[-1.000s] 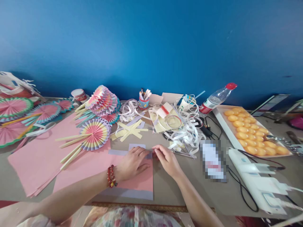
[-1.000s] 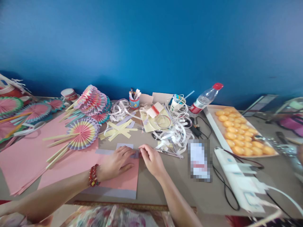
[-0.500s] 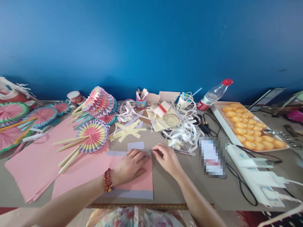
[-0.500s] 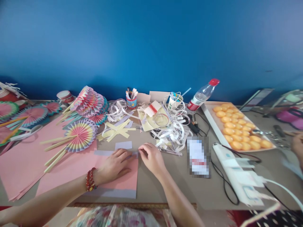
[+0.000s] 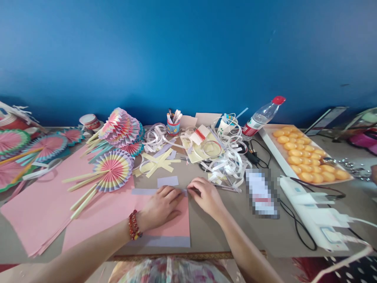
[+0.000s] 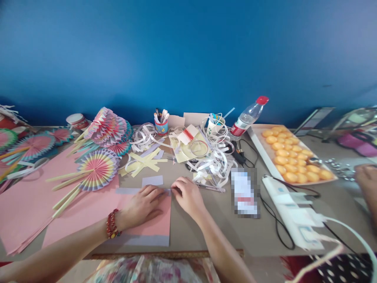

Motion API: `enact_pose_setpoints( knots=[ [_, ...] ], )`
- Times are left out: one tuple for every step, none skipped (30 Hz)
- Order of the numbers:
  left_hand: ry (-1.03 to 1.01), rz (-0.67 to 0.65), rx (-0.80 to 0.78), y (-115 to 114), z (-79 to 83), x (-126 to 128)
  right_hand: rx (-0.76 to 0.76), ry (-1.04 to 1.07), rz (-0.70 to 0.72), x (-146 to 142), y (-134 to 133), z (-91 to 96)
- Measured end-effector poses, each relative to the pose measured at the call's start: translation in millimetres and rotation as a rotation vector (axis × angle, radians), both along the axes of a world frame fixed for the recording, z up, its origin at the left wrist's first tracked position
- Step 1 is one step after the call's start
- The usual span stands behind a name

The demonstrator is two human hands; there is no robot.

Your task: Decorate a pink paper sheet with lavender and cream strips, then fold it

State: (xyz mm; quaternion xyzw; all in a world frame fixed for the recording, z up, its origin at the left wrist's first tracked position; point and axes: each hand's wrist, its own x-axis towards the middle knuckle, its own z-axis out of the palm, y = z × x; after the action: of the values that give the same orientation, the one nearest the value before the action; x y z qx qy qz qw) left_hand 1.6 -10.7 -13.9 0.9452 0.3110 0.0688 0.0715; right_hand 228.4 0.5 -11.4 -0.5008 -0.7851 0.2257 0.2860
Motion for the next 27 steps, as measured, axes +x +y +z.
enact_pose_setpoints(
  knots=[
    [0.003,-0.001,0.001,0.2,0.4,0.2,-0.003,-0.002,0.003,0.0,-0.1,0.5],
    [0.006,-0.002,0.003,0.4,0.7,0.3,-0.006,-0.004,0.007,0.0,-0.2,1.0],
    [0.008,-0.002,0.005,0.6,0.8,0.4,-0.009,-0.006,0.010,0.0,-0.4,1.5],
    [0.009,-0.003,0.007,0.8,0.8,0.4,-0.011,-0.007,0.011,-0.1,-0.6,1.9],
    [0.009,-0.003,0.008,0.9,0.6,0.3,-0.012,-0.007,0.010,-0.2,-0.8,2.1],
    [0.009,-0.005,0.009,0.9,0.3,0.3,-0.012,-0.006,0.005,-0.5,-1.0,2.0],
    [0.010,-0.005,0.009,0.8,0.0,0.3,-0.010,-0.006,-0.004,-0.8,-1.3,1.7],
    [0.011,-0.005,0.009,0.8,-0.3,0.3,-0.007,-0.007,-0.015,-1.3,-1.5,1.1],
    [0.012,-0.004,0.009,0.7,-0.6,0.3,-0.004,-0.010,-0.027,-1.9,-1.8,0.3],
    [0.014,-0.002,0.009,0.6,-0.7,0.4,-0.001,-0.016,-0.038,-2.5,-2.0,-0.6],
    [0.015,-0.001,0.008,0.6,-0.8,0.4,0.001,-0.023,-0.046,-3.1,-2.1,-1.5],
    [0.016,0.001,0.006,0.5,-0.8,0.4,0.003,-0.031,-0.051,-3.6,-2.3,-2.3],
    [0.017,0.001,0.004,0.5,-0.8,0.4,0.005,-0.038,-0.052,-4.0,-2.4,-2.9],
    [0.015,0.001,0.001,0.6,-0.7,0.3,0.007,-0.043,-0.054,-4.3,-2.5,-3.2],
    [0.011,0.001,0.000,0.6,-0.6,0.2,0.008,-0.047,-0.055,-4.4,-2.5,-3.4],
    [0.007,0.003,-0.002,0.7,-0.4,0.1,0.008,-0.051,-0.054,-4.5,-2.6,-3.3],
    [0.001,0.004,-0.004,0.8,-0.3,0.0,0.007,-0.055,-0.053,-4.4,-2.7,-3.2],
    [-0.002,0.005,-0.007,0.8,-0.3,-0.1,0.005,-0.058,-0.053,-4.3,-2.8,-3.0],
    [-0.004,0.005,-0.009,0.9,-0.4,-0.2,0.004,-0.060,-0.053,-4.1,-2.9,-2.8],
    [-0.005,0.003,-0.012,0.9,-0.5,-0.3,0.004,-0.061,-0.051,-4.0,-3.0,-2.7],
    [-0.005,0.001,-0.015,0.9,-0.7,-0.3,0.006,-0.061,-0.050,-3.9,-3.1,-2.6],
    [-0.004,0.000,-0.016,0.9,-1.0,-0.4,0.009,-0.061,-0.051,-3.9,-3.1,-2.6],
    [-0.004,0.000,-0.016,0.8,-1.3,-0.5,0.012,-0.061,-0.050,-4.0,-3.1,-2.6],
    [-0.005,0.001,-0.016,0.7,-1.7,-0.5,0.014,-0.061,-0.050,-4.1,-3.1,-2.5],
    [-0.005,0.003,-0.015,0.5,-2.0,-0.5,0.016,-0.061,-0.049,-4.2,-3.0,-2.5],
    [-0.005,0.006,-0.014,0.5,-2.3,-0.5,0.015,-0.061,-0.049,-4.3,-3.1,-2.4],
    [-0.004,0.007,-0.013,0.4,-2.5,-0.5,0.012,-0.063,-0.048,-4.4,-3.1,-2.3]
  ],
)
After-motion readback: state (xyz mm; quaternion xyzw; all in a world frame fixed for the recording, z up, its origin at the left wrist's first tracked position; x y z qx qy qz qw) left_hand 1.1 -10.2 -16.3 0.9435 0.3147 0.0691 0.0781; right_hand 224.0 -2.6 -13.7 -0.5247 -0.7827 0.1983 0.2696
